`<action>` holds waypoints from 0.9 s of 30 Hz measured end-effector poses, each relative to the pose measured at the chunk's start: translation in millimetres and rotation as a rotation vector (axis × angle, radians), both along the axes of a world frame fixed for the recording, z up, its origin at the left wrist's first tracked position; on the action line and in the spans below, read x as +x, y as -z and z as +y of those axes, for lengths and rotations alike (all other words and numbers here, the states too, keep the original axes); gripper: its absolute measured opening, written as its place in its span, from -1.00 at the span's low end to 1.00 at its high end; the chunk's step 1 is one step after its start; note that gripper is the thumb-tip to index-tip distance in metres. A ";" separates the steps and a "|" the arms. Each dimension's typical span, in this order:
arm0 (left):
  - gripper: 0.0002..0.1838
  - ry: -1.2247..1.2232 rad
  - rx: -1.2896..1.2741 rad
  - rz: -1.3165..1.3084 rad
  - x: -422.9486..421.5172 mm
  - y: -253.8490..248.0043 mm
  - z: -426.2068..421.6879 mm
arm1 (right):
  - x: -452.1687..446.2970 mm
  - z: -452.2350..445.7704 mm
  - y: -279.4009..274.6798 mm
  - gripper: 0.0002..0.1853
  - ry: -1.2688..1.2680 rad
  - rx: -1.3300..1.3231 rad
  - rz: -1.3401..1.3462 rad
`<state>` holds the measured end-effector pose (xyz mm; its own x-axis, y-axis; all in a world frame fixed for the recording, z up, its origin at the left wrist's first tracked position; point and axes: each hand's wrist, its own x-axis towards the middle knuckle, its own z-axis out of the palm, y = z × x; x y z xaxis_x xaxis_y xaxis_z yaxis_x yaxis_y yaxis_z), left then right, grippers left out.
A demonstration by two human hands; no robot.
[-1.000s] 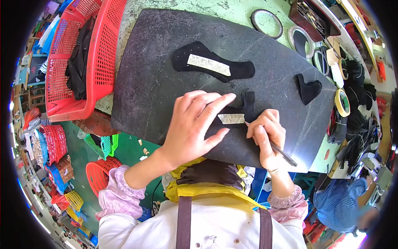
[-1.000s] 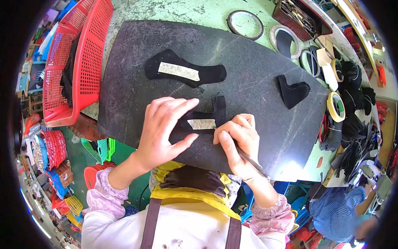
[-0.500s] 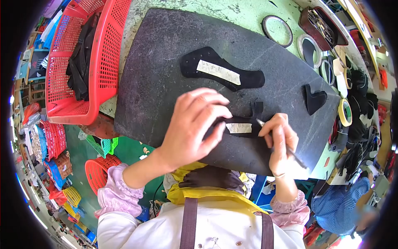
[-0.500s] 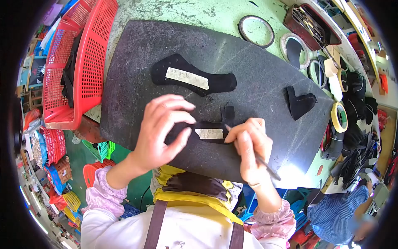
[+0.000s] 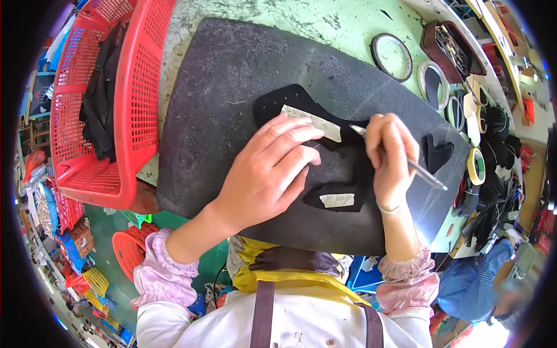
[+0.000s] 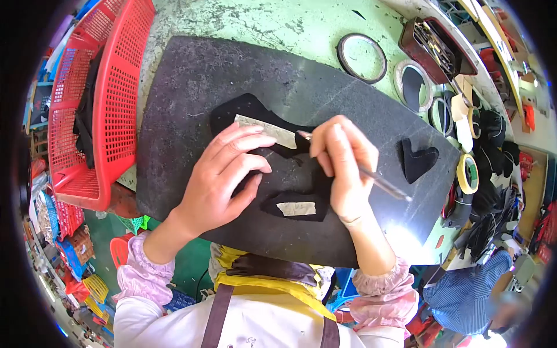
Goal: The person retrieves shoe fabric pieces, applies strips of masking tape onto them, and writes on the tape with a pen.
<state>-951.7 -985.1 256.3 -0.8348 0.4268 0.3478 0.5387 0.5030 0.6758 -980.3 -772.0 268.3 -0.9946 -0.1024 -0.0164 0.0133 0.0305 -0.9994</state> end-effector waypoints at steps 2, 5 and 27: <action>-0.79 0.001 0.005 -0.007 1.3 0.7 1.4 | 3.7 11.4 0.6 -0.68 0.062 -0.089 0.054; -0.78 0.005 0.002 -0.009 1.6 1.5 0.4 | 7.5 19.8 -1.4 -0.67 0.092 -0.064 0.038; -0.78 0.004 -0.042 0.014 3.0 -0.6 1.5 | 7.4 -16.1 -10.7 -0.72 -0.034 0.112 -0.044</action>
<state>-948.8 -983.5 256.9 -0.8282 0.4445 0.3413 0.5501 0.5284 0.6466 -973.0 -788.1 279.0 -0.9887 -0.1312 -0.0730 0.0540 0.1432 -0.9882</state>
